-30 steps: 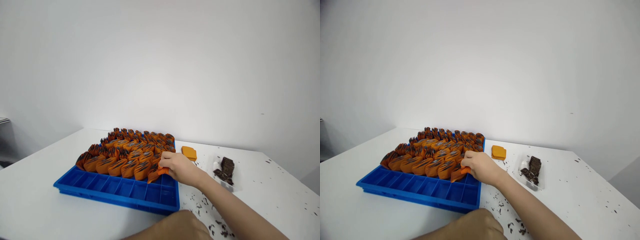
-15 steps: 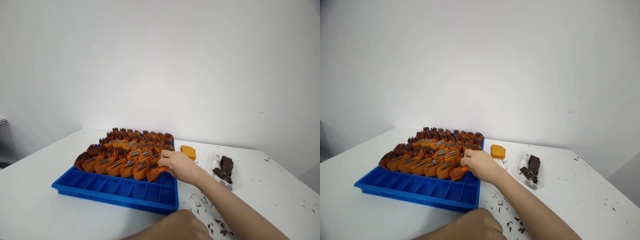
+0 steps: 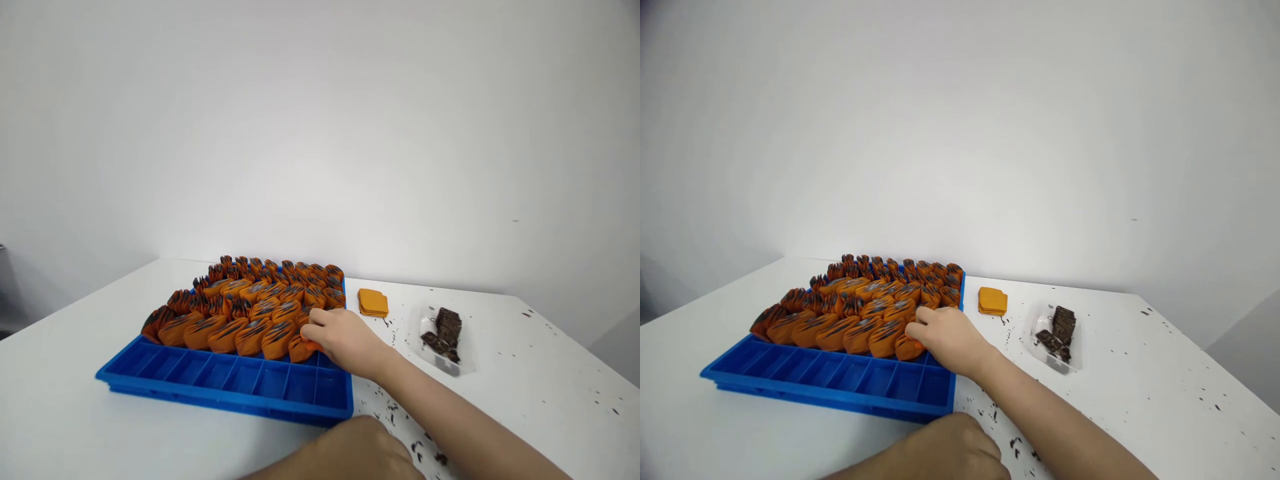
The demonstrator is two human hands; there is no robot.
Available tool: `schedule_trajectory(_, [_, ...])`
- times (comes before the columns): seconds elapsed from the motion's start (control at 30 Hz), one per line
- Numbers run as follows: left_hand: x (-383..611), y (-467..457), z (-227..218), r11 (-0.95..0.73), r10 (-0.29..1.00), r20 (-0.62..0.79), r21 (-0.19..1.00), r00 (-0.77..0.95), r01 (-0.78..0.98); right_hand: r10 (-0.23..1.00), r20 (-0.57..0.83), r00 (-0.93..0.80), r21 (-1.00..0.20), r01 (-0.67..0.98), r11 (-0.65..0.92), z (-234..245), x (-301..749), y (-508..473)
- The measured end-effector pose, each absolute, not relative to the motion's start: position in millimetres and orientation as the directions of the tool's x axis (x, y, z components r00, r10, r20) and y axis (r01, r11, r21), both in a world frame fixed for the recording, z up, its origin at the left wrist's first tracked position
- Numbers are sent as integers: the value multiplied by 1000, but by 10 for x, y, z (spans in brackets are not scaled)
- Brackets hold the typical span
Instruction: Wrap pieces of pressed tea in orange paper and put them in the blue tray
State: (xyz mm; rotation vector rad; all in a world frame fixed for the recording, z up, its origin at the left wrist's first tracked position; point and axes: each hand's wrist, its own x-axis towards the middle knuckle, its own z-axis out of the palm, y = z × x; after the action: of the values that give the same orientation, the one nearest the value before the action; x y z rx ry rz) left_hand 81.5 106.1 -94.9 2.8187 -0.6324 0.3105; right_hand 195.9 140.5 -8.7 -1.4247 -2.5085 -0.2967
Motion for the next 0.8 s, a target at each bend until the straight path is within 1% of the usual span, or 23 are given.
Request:
schedule_trajectory(0.07, [817,1064,-950,-879,-387,261,185,884,-439,800,317,-509,102,857,505,-83,1948,1403])
schedule_trajectory(0.13, [817,1065,-969,-885,-376,277,177,884,-432,804,314,-505,116,861,496,-71,1937,1396])
schedule_trajectory(0.4, [781,1069,-1111,-900,-369,344,100,864,-424,846,296,-444,33,890,456,-96,1926,1381])
schedule_trajectory(0.47, [759,1075,-1110,-901,-376,359,71,854,-427,847,311,-432,-18,888,459,-74,1955,1385])
schedule_trajectory(0.57, [740,1077,-1074,-905,-380,368,40,848,-423,867,317,-385,-191,869,456,69,2086,1376])
schedule_trajectory(0.6, [739,1075,-1059,-905,-382,369,35,848,-423,886,308,-345,-249,870,425,141,2163,1368])
schedule_trajectory(0.63, [740,1072,-1047,-906,-382,367,31,848,-422,912,297,-283,-277,889,366,218,2256,1359])
schedule_trajectory(0.67, [743,1069,-1038,-907,-383,363,27,849,-420,940,281,-191,-259,928,266,292,2365,1350])
schedule_trajectory(0.7, [746,1066,-1034,-907,-385,356,24,851,-420,960,268,-80,-207,969,138,355,2485,1342])
schedule_trajectory(0.8, [749,1063,-1046,-907,-391,341,17,855,-421,962,250,113,-129,988,-82,421,2856,1340])
